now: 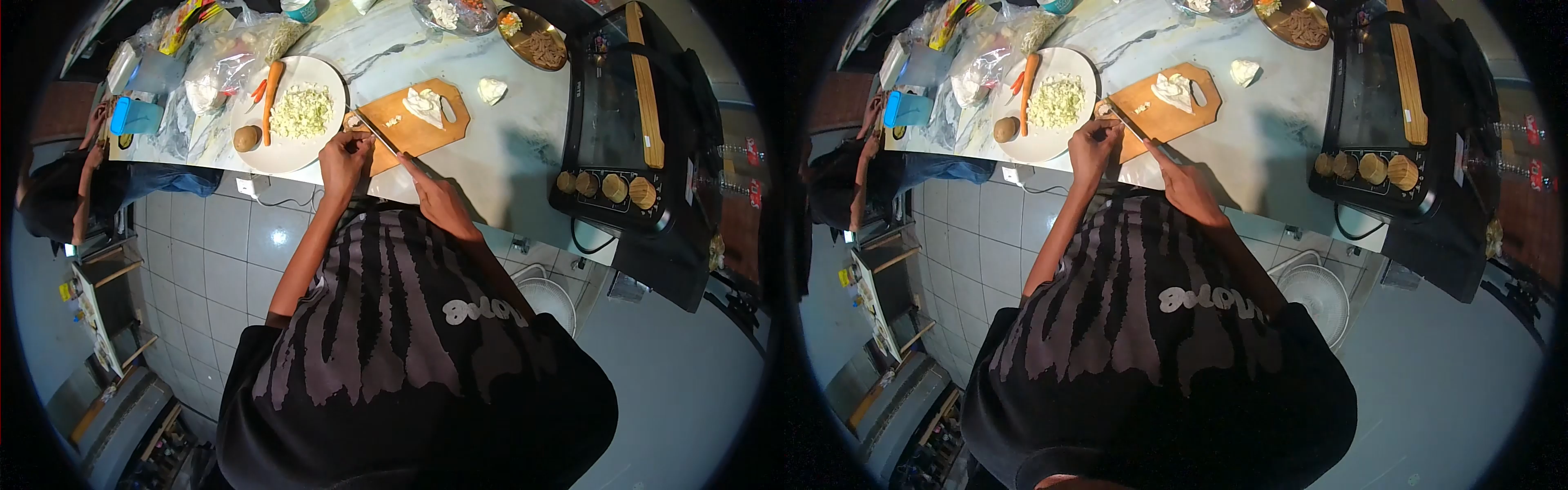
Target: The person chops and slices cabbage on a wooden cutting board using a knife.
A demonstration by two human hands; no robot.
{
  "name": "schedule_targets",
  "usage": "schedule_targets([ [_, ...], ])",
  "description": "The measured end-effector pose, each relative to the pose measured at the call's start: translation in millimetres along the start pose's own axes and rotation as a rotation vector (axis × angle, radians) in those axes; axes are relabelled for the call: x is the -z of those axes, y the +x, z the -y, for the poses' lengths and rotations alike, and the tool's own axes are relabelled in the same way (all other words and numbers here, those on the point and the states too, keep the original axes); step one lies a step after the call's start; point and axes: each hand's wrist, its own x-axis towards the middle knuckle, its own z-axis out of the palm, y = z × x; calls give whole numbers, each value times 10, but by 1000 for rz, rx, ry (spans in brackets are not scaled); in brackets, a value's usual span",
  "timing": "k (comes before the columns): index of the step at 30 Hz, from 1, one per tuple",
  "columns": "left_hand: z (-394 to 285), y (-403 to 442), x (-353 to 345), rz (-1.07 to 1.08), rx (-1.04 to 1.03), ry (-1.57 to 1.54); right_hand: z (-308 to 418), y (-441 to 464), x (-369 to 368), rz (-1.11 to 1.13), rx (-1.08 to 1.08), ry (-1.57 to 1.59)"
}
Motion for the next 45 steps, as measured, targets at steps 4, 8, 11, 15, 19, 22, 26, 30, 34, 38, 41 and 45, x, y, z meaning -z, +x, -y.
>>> schedule_targets([
  [4,17,-11,-13,-22,0,-81,3,3,-7,16,-6,29],
  [8,64,-20,-40,-42,28,-129,-7,4,-18,23,-12,0],
  [11,80,-20,-46,-63,-3,-108,20,13,-2,32,-11,-47],
  [15,51,-30,-21,-57,24,-89,51,30,-11,89,-67,-95],
  [19,89,-45,-53,-81,-61,-45,83,47,-15,48,-57,-92],
  [22,111,-82,-11,-80,-152,62,75,24,-28,58,-70,-66],
  [26,145,-57,-21,-90,-132,-35,44,19,-67,67,-52,-18],
  [30,102,-33,9,-52,21,-104,37,21,-73,92,-54,-15],
  [34,88,-10,39,-5,93,-110,72,30,-55,32,26,9],
  [38,58,-42,44,-43,52,-95,68,28,-69,78,-28,-121],
  [41,60,-57,21,-48,37,-65,120,38,-35,65,-25,-132],
  [45,133,-91,6,-67,-188,75,87,35,-49,97,-105,-96],
])
